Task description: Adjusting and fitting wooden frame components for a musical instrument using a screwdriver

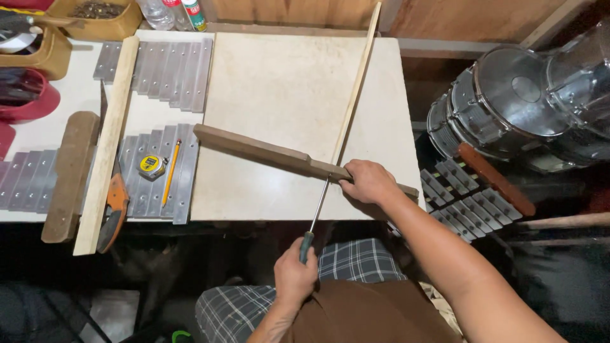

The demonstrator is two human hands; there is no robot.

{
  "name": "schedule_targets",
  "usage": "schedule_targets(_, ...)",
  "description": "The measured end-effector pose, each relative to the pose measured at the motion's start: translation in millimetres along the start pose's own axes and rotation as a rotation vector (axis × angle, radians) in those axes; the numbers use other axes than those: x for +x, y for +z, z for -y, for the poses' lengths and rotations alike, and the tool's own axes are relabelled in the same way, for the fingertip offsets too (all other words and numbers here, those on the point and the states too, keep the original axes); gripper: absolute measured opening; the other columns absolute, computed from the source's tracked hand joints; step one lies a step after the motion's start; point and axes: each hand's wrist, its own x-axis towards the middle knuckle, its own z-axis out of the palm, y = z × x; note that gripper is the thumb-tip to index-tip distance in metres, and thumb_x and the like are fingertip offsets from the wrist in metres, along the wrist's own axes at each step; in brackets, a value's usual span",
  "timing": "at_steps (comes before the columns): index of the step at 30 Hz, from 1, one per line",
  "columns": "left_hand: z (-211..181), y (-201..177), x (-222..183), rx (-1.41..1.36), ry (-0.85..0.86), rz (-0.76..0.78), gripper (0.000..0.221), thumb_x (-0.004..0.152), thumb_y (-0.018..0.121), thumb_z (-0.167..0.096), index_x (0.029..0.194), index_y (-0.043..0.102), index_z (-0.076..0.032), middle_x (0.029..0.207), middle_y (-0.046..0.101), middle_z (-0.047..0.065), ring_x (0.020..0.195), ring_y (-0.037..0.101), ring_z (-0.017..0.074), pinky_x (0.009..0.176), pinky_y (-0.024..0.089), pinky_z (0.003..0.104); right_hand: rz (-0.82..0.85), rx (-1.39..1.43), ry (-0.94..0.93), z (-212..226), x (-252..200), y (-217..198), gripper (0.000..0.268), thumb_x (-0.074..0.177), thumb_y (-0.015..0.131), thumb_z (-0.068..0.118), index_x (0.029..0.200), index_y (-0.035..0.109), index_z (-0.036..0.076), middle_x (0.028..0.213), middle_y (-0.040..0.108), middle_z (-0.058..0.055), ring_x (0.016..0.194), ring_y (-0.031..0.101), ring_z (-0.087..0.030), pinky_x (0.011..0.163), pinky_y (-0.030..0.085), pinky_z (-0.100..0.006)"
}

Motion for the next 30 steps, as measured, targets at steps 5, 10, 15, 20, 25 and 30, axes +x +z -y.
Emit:
schedule_targets(5,19.7,18.6,8.9,0.414,0.694,-0.465,0.041,0.091,0.067,-0.02,0.126,0.064,0.001,0.081,0.063,0.011,0.075,0.065,0.0321,0.067,0.056,0.044,-0.003,0.001,0.009,-2.5,2.3,1.8,0.034,0.091,0.058,0.044,0.102,0.065,0.012,0.111,0.069,-0.011,0.106,0.066,-0.04,0.088,0.052,-0.055)
schedule_targets(10,-0.6,6.2,-4.0,0.206,0.288,-0.193,0.049,0.087,0.059,-0.033,0.131,0.062,-0.012,0.106,0.076,0.013,0.094,0.072,0.0377,0.081,0.056,0.05,0.029,0.05,0.079,10.1,-10.7,-10.4,0.031,0.091,0.059,0.042,0.101,0.067,0.014,0.11,0.07,-0.008,0.106,0.065,-0.037,0.085,0.053,-0.055)
schedule_targets(15,-11.3,-3.0,-1.0,-0.272,-0.169,-0.055,0.027,0.09,0.065,-0.036,0.104,0.071,-0.013,0.067,0.07,-0.001,0.064,0.059,0.0128,0.069,0.048,0.032,0.012,0.034,0.072,7.8,-8.6,-5.5,0.034,0.091,0.059,0.045,0.103,0.066,0.014,0.113,0.068,-0.007,0.109,0.064,-0.037,0.088,0.052,-0.054)
schedule_targets(20,17.0,-4.8,-5.3,-1.437,-0.425,0.378,0.038,0.092,0.064,-0.013,0.129,0.058,-0.005,0.091,0.062,0.017,0.068,0.058,0.0234,0.056,0.048,0.032,0.03,0.031,0.086,8.9,-8.8,-7.1,0.034,0.092,0.058,0.046,0.105,0.067,0.015,0.114,0.069,-0.008,0.108,0.064,-0.037,0.085,0.053,-0.054)
schedule_targets(25,22.5,-4.0,7.4,-1.574,-0.636,0.558,0.039,0.096,0.055,-0.047,0.113,0.064,-0.014,0.075,0.047,0.007,0.045,0.033,0.0073,0.035,0.018,0.017,0.035,0.039,0.099,11.3,-10.0,-8.6,0.032,0.09,0.057,0.045,0.102,0.067,0.016,0.112,0.07,-0.007,0.107,0.065,-0.037,0.085,0.053,-0.054)
schedule_targets(30,12.7,-3.8,9.3,-1.488,-0.648,0.683,0.053,0.098,0.052,-0.057,0.111,0.068,-0.008,0.055,0.036,0.0,0.037,0.027,0.0076,0.032,0.015,0.021,0.003,0.027,0.05,8.4,-7.8,-6.6,0.033,0.091,0.058,0.044,0.101,0.066,0.014,0.11,0.069,-0.01,0.105,0.065,-0.04,0.084,0.052,-0.056)
